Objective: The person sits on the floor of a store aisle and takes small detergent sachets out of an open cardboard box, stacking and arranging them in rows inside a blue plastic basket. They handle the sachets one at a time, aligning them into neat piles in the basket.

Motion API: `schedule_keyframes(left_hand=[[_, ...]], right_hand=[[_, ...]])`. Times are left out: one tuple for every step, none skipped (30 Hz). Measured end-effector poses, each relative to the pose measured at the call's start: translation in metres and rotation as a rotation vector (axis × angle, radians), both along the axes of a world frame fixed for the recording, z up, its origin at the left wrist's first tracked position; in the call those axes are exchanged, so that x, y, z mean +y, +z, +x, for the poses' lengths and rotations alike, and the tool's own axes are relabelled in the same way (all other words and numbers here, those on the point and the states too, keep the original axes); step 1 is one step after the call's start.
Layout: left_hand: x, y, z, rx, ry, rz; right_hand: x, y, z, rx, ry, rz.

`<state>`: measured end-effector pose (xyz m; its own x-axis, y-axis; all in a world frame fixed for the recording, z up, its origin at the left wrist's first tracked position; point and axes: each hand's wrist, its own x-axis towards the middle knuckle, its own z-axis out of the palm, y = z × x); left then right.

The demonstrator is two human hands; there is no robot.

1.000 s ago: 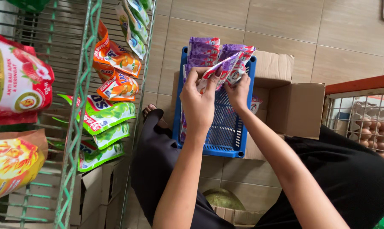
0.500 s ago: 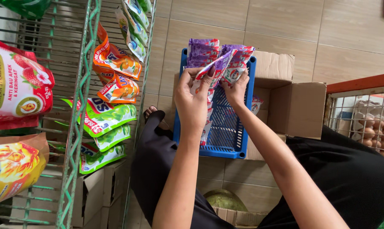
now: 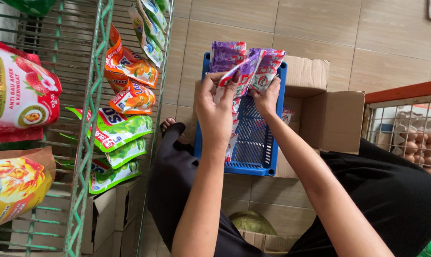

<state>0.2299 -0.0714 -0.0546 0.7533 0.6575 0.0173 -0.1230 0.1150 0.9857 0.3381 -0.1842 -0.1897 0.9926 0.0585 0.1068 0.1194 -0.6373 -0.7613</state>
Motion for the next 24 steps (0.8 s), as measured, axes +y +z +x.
schedule_keyframes(left_hand=[[-0.001, 0.000, 0.001, -0.014, -0.022, -0.037], [-0.002, 0.000, 0.002, -0.028, -0.045, -0.075], [-0.002, 0.001, 0.002, -0.005, -0.043, -0.073], [-0.002, 0.001, 0.002, 0.019, -0.042, -0.070], [-0.003, 0.001, 0.003, 0.040, -0.040, -0.068], [-0.003, 0.001, 0.004, 0.044, -0.038, -0.064], [-0.003, 0.001, 0.004, 0.049, -0.037, -0.060], [-0.003, 0.001, 0.004, 0.055, -0.036, -0.057], [-0.002, 0.001, 0.004, 0.046, -0.038, -0.059], [-0.002, 0.000, 0.005, 0.037, -0.040, -0.060], [-0.002, 0.000, 0.004, 0.030, -0.041, -0.063], [-0.002, 0.000, 0.004, 0.023, -0.041, -0.070], [-0.002, 0.000, 0.004, 0.017, -0.043, -0.077], [-0.002, 0.000, 0.003, 0.012, -0.045, -0.085], [-0.002, 0.001, 0.003, 0.007, -0.048, -0.098], [-0.002, 0.001, 0.003, 0.000, -0.050, -0.110], [-0.002, 0.001, 0.003, -0.006, -0.052, -0.123], [-0.002, 0.002, 0.003, 0.000, -0.052, -0.125], [-0.002, 0.002, 0.002, 0.006, -0.052, -0.126], [-0.002, 0.002, 0.002, 0.008, -0.052, -0.126], [-0.002, 0.003, 0.003, -0.002, -0.052, -0.129], [-0.002, 0.003, 0.002, -0.011, -0.053, -0.133], [-0.002, 0.002, 0.002, -0.019, -0.056, -0.138], [-0.002, 0.002, 0.002, -0.016, -0.045, -0.107]], right_hand=[[0.001, 0.000, 0.002, 0.023, 0.003, -0.032], [0.001, 0.000, 0.004, 0.047, 0.006, -0.065], [0.001, 0.001, 0.004, 0.073, 0.009, -0.100], [0.001, 0.002, 0.004, 0.069, -0.003, -0.101], [0.002, 0.004, 0.005, 0.063, -0.015, -0.102], [0.003, 0.005, 0.005, 0.057, -0.027, -0.102], [0.004, 0.007, 0.004, 0.112, -0.034, -0.053], [0.004, 0.009, 0.004, 0.168, -0.041, -0.004], [0.005, 0.011, 0.003, 0.224, -0.047, 0.047], [0.005, 0.014, 0.002, 0.201, -0.038, 0.055], [0.004, 0.016, 0.001, 0.180, -0.028, 0.061], [0.004, 0.018, 0.000, 0.159, -0.019, 0.069], [0.003, 0.020, 0.001, 0.177, -0.022, 0.023], [0.001, 0.022, 0.001, 0.196, -0.027, -0.022], [0.000, 0.023, 0.002, 0.214, -0.031, -0.068], [-0.002, 0.024, 0.003, 0.178, -0.005, -0.064], [-0.003, 0.024, 0.003, 0.144, 0.021, -0.061], [-0.005, 0.024, 0.002, 0.109, 0.047, -0.058], [-0.006, 0.024, 0.001, 0.043, 0.069, -0.078], [-0.007, 0.023, 0.000, -0.025, 0.091, -0.097], [-0.007, 0.023, -0.001, -0.095, 0.114, -0.115], [-0.007, 0.023, -0.002, -0.047, 0.117, -0.115], [-0.007, 0.023, -0.003, 0.001, 0.118, -0.115], [-0.007, 0.023, -0.004, 0.047, 0.120, -0.115]])
